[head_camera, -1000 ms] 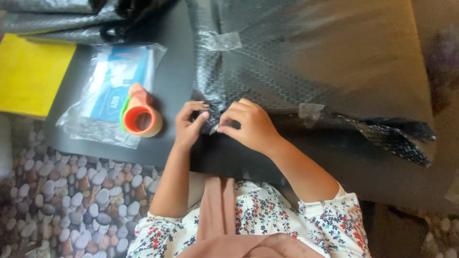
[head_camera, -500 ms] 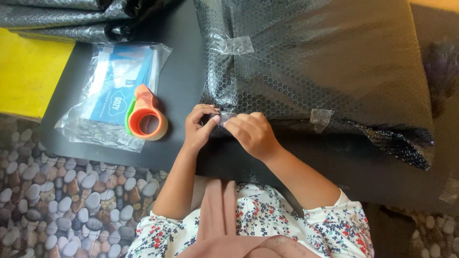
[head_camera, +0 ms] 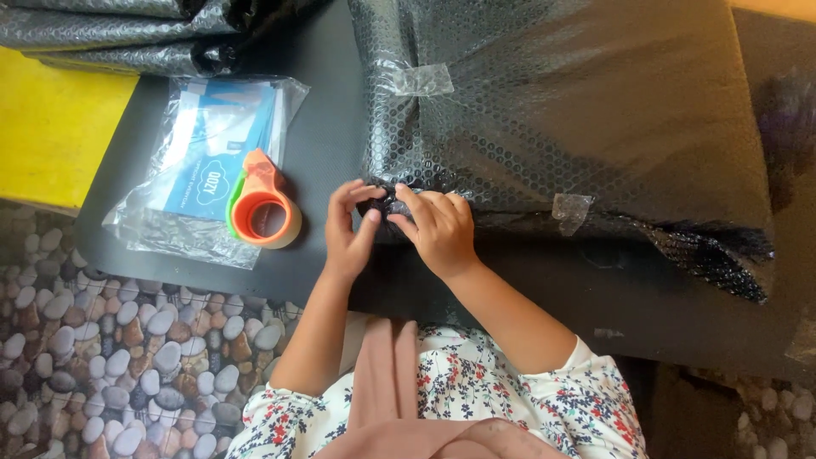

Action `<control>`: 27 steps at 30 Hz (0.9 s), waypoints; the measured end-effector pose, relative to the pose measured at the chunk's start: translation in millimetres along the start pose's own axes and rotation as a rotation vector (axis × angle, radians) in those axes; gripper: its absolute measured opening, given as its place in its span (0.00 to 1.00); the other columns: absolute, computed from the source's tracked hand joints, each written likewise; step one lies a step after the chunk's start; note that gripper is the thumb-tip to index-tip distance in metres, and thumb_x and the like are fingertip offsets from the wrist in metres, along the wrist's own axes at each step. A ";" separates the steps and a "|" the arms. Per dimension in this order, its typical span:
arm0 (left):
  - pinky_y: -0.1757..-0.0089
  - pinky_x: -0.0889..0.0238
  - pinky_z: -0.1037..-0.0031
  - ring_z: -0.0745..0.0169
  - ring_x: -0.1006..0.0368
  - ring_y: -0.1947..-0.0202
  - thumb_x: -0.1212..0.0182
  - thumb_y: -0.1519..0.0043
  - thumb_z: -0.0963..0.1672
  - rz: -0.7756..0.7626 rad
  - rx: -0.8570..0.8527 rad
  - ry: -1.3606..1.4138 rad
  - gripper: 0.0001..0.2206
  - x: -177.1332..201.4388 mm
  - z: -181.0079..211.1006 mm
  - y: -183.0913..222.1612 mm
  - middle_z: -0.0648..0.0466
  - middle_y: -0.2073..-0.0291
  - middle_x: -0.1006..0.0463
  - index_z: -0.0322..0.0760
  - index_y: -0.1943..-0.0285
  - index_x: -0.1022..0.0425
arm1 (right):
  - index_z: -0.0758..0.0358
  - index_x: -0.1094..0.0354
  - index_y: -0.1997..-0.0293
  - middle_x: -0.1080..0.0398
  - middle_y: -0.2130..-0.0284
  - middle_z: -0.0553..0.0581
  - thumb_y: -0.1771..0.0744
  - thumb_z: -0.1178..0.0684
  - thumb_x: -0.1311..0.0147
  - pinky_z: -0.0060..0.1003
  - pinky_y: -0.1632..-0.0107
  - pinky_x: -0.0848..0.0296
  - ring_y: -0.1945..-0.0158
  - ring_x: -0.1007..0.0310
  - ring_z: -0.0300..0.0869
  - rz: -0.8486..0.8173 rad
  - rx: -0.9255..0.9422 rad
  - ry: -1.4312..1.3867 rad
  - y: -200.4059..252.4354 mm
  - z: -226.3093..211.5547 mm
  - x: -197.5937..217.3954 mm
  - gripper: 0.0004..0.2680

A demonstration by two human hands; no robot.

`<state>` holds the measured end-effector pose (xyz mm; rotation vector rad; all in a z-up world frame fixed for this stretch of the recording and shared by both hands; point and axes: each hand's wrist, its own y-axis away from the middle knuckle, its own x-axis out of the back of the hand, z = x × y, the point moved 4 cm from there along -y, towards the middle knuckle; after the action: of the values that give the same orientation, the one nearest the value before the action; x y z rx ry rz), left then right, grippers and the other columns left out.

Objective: The person wraps a blue object in black bubble wrap and secures it using tape from a dispenser.

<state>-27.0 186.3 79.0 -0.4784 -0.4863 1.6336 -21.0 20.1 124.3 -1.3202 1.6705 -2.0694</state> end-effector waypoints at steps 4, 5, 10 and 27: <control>0.41 0.42 0.54 0.41 0.31 0.40 0.34 0.36 0.50 0.031 -0.341 -0.466 0.23 -14.0 21.9 14.7 0.44 0.43 0.24 0.32 0.37 0.29 | 0.56 0.25 0.43 0.23 0.55 0.48 0.36 0.48 0.32 0.38 0.49 0.29 0.54 0.23 0.41 -0.002 -0.178 -0.253 -2.3 6.6 16.3 0.16; 0.41 0.44 0.54 0.43 0.32 0.40 0.33 0.37 0.54 0.010 -0.441 -0.622 0.25 -20.0 26.1 17.8 0.48 0.42 0.24 0.35 0.37 0.27 | 0.53 0.23 0.45 0.23 0.47 0.52 0.38 0.49 0.29 0.40 0.46 0.26 0.50 0.22 0.46 -0.004 -0.288 -0.447 -3.9 11.8 23.1 0.16; 0.38 0.47 0.53 0.51 0.34 0.37 0.30 0.42 0.56 -0.020 -0.510 -0.933 0.27 -49.9 27.3 33.1 0.58 0.38 0.24 0.48 0.36 0.23 | 0.64 0.26 0.51 0.21 0.60 0.59 0.32 0.59 0.42 0.41 0.40 0.28 0.47 0.22 0.48 0.040 -0.600 -0.675 26.8 51.5 84.8 0.06; 0.37 0.56 0.44 0.46 0.45 0.27 0.24 0.45 0.48 -0.179 -0.315 -1.295 0.36 -20.8 -45.3 -74.9 0.55 0.29 0.33 0.52 0.24 0.34 | 0.70 0.27 0.51 0.21 0.66 0.63 0.32 0.65 0.44 0.40 0.50 0.24 0.58 0.19 0.47 -0.024 -0.833 -0.511 149.8 110.0 139.1 0.06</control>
<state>62.1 175.5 85.0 0.4817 -1.6919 1.5224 -81.7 -196.4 66.1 -1.8599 2.3035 -0.8671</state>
